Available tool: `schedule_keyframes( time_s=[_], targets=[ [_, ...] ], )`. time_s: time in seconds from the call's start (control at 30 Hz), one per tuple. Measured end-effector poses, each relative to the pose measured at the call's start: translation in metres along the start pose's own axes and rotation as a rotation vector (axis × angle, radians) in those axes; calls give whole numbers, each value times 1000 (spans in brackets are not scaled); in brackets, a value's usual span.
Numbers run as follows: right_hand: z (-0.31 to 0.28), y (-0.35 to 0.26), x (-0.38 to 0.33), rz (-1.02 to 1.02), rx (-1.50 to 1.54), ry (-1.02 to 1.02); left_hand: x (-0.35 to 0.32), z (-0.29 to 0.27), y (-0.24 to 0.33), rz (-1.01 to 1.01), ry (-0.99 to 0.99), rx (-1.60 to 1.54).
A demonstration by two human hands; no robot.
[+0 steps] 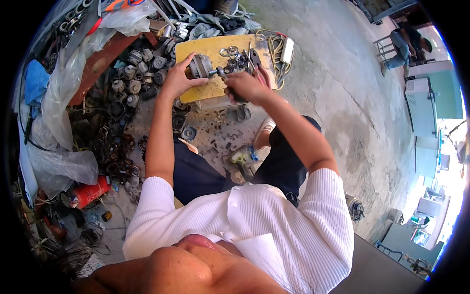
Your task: The person disassembles a small electric motor housing by hand and using a screwdriver to remove internal components including a metal ring and several small screws.
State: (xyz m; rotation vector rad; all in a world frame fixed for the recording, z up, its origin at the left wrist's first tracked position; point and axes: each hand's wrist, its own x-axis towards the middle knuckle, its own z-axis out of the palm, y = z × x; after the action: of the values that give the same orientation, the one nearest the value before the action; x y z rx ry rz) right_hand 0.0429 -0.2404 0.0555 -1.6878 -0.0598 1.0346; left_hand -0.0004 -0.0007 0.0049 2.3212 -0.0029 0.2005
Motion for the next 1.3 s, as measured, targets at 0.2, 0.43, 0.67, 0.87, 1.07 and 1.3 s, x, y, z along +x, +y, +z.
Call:
schedule_keyframes(
  time_s=[0.2,0.43,0.67,0.87,1.07,1.3],
  targets=[
    [-9,-28,15,50,-248,-163,1,-3,-5,-13,-9,2],
    [42,74,10,-450,-365,334,2,-1,2,12,-12,-23],
    [27,83,-5,-484,-63,465,4,-7,-2,-27,-62,-2],
    [-112,32,71,-544,-637,793,-2,-8,-7,-33,67,49],
    [-180,45,131,-555,-923,983,10,-7,-5,0,202,75],
    [-137,22,109,-405,-918,772,6,-18,-9,9,223,8]
  ],
)
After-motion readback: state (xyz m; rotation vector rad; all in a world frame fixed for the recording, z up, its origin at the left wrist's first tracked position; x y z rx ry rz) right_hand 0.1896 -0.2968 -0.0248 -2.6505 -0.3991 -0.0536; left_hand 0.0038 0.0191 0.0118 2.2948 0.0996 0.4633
